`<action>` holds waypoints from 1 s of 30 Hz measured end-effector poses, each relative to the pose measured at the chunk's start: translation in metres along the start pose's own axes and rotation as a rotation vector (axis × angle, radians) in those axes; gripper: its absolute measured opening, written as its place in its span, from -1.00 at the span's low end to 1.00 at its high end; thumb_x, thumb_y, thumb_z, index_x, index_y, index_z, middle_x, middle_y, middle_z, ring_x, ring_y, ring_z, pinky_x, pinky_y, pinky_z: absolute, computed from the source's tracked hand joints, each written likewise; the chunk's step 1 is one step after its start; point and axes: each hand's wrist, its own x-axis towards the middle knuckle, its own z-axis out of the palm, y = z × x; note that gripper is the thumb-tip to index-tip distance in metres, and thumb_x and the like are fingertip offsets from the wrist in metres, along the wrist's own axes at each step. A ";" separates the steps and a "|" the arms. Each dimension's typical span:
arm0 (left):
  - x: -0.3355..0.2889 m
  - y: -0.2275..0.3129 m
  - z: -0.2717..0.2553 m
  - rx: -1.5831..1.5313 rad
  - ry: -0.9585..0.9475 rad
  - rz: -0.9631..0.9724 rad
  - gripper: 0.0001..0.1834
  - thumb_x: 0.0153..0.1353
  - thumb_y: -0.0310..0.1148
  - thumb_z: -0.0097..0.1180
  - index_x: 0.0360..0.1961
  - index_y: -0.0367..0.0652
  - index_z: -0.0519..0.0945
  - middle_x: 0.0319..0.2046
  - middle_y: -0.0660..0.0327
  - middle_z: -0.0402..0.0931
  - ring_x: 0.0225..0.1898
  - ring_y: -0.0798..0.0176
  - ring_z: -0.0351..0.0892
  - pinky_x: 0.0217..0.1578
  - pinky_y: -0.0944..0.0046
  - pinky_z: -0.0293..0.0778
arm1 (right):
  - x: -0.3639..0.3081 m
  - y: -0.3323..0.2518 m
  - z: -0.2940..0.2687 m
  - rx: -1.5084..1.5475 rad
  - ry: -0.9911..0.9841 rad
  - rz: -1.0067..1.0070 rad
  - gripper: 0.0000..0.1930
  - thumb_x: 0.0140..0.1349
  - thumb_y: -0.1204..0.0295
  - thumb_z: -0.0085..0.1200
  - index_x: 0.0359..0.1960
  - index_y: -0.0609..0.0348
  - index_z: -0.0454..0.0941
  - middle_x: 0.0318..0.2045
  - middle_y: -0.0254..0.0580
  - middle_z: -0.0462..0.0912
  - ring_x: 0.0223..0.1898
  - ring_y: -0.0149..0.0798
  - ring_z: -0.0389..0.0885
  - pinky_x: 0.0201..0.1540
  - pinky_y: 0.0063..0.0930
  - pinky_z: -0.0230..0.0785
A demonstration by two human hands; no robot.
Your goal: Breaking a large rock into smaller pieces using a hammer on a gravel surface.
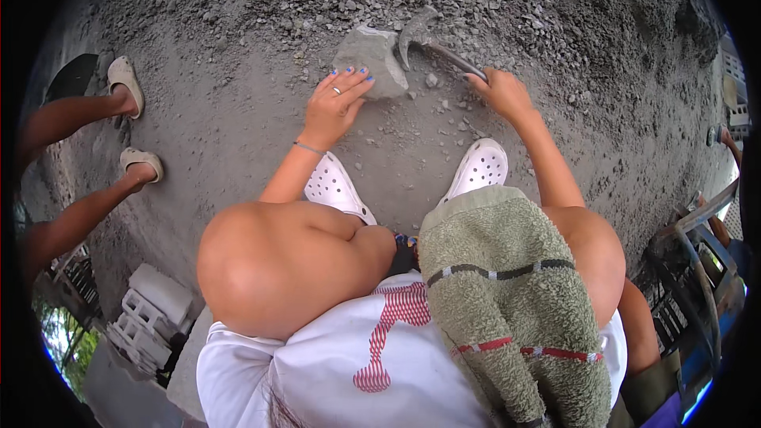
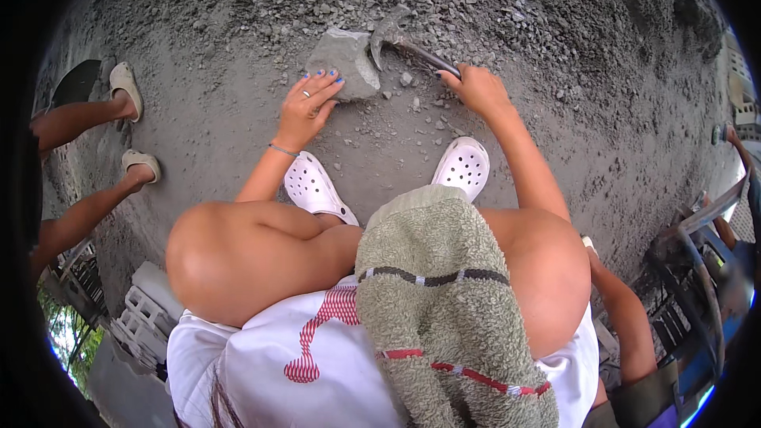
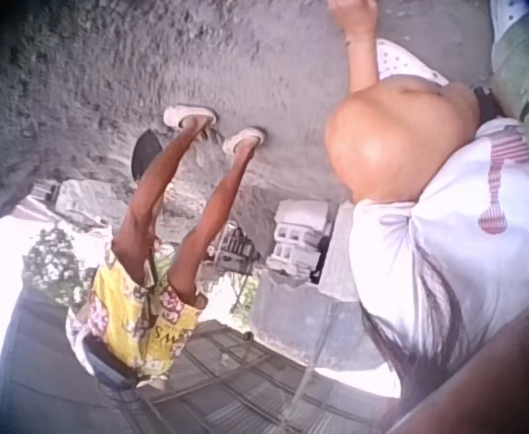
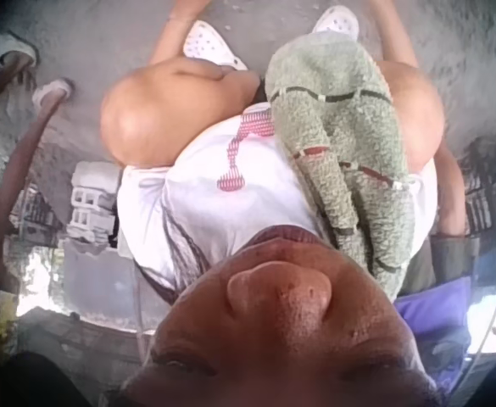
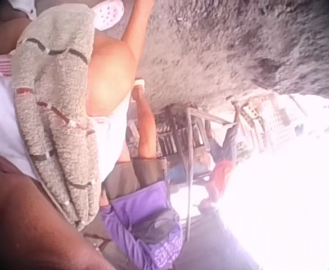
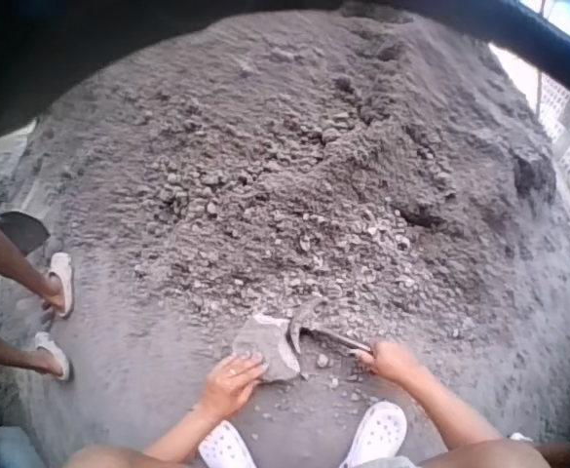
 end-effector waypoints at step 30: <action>-0.020 0.019 0.010 0.018 0.031 -0.416 -0.04 -0.24 -0.10 0.28 0.13 -0.22 0.01 -0.07 0.01 0.11 -0.03 0.03 0.11 -0.05 0.07 0.05 | -0.118 0.015 -0.030 0.463 0.149 0.024 -0.62 0.10 0.15 -0.08 -0.58 0.28 0.36 -0.79 -0.14 0.31 -0.70 -0.29 0.14 -0.62 -0.42 0.08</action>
